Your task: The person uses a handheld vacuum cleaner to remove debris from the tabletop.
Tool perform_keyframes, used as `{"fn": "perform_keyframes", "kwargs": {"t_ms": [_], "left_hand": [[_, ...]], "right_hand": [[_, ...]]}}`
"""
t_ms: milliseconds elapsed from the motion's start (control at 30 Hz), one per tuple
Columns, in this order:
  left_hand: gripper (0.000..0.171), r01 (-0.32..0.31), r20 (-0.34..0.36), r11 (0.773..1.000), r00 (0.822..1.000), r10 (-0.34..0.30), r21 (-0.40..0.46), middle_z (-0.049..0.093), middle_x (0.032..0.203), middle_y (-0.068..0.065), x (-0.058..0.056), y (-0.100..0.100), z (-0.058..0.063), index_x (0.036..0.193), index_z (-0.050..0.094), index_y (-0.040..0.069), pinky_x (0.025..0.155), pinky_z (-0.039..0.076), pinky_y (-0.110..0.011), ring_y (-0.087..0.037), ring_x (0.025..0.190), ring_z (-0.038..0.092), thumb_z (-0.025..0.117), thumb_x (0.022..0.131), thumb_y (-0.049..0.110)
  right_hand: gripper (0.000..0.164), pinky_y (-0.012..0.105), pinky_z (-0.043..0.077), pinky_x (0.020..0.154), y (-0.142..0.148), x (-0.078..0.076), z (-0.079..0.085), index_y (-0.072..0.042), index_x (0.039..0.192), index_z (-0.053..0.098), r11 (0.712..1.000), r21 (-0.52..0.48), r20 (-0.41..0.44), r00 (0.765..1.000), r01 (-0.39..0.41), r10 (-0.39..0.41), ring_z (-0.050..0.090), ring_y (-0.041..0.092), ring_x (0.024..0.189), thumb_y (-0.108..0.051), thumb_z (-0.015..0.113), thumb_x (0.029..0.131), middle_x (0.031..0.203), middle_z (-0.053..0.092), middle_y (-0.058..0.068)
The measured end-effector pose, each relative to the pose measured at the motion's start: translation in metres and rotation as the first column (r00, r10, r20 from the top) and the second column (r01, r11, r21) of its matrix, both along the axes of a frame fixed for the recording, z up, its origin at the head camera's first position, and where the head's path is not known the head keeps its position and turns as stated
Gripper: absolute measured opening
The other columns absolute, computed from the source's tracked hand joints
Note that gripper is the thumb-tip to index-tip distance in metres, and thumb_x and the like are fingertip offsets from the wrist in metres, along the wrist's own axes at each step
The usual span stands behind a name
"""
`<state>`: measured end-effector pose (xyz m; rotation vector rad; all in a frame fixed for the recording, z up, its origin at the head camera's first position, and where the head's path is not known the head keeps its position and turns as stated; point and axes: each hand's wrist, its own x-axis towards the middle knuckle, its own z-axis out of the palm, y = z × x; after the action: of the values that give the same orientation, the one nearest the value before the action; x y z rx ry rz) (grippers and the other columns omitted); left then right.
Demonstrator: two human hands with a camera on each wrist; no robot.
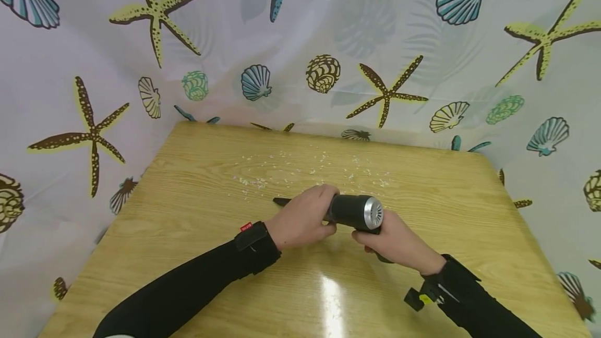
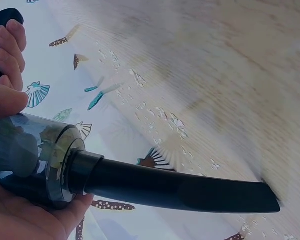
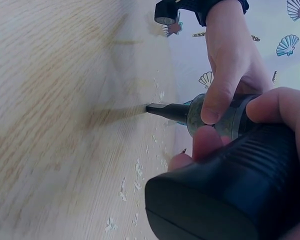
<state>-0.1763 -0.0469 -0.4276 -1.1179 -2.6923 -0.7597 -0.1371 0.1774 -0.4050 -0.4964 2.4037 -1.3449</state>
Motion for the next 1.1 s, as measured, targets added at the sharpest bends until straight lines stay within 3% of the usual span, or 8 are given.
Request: {"fn": "perform_keyframes", "kwargs": {"t_ms": [700, 867, 1100], "left_hand": [[0.054, 0.011, -0.017, 1.000, 1.000, -0.011, -0.005, 0.053, 0.104, 0.000, -0.0030, 0.0028, -0.0014, 0.115, 0.048, 0.009, 0.076, 0.048, -0.030, -0.008, 0.089, 0.046, 0.074, 0.070, 0.019], [0.055, 0.007, -0.020, 1.000, 1.000, -0.007, -0.015, 0.053, 0.103, 0.000, -0.0012, 0.0024, -0.0015, 0.115, 0.048, 0.008, 0.076, 0.048, -0.030, -0.009, 0.088, 0.047, 0.075, 0.069, 0.020], [0.055, -0.005, -0.006, 1.000, 1.000, 0.005, -0.021, 0.053, 0.103, 0.000, -0.0015, 0.0008, -0.0024, 0.116, 0.048, 0.008, 0.076, 0.048, -0.029, -0.008, 0.088, 0.047, 0.075, 0.069, 0.021]], "right_hand": [[0.052, 0.039, 0.051, 0.051, 0.0023, -0.0007, -0.0040, -0.004, 0.133, 0.046, 0.999, 0.052, -0.034, 0.999, 0.015, -0.013, 0.059, 0.021, 0.058, -0.013, 0.067, 0.086, 0.075, 0.061, 0.011], [0.054, 0.039, 0.051, 0.051, 0.0015, -0.0002, -0.0078, -0.003, 0.135, 0.044, 0.999, 0.037, -0.025, 1.000, 0.010, -0.009, 0.059, 0.027, 0.060, -0.007, 0.066, 0.086, 0.075, 0.061, 0.014], [0.052, 0.039, 0.051, 0.052, 0.0012, -0.0007, -0.0097, -0.007, 0.134, 0.046, 1.000, 0.008, -0.003, 1.000, 0.003, -0.003, 0.060, 0.031, 0.062, -0.014, 0.067, 0.087, 0.076, 0.061, 0.019]]}}
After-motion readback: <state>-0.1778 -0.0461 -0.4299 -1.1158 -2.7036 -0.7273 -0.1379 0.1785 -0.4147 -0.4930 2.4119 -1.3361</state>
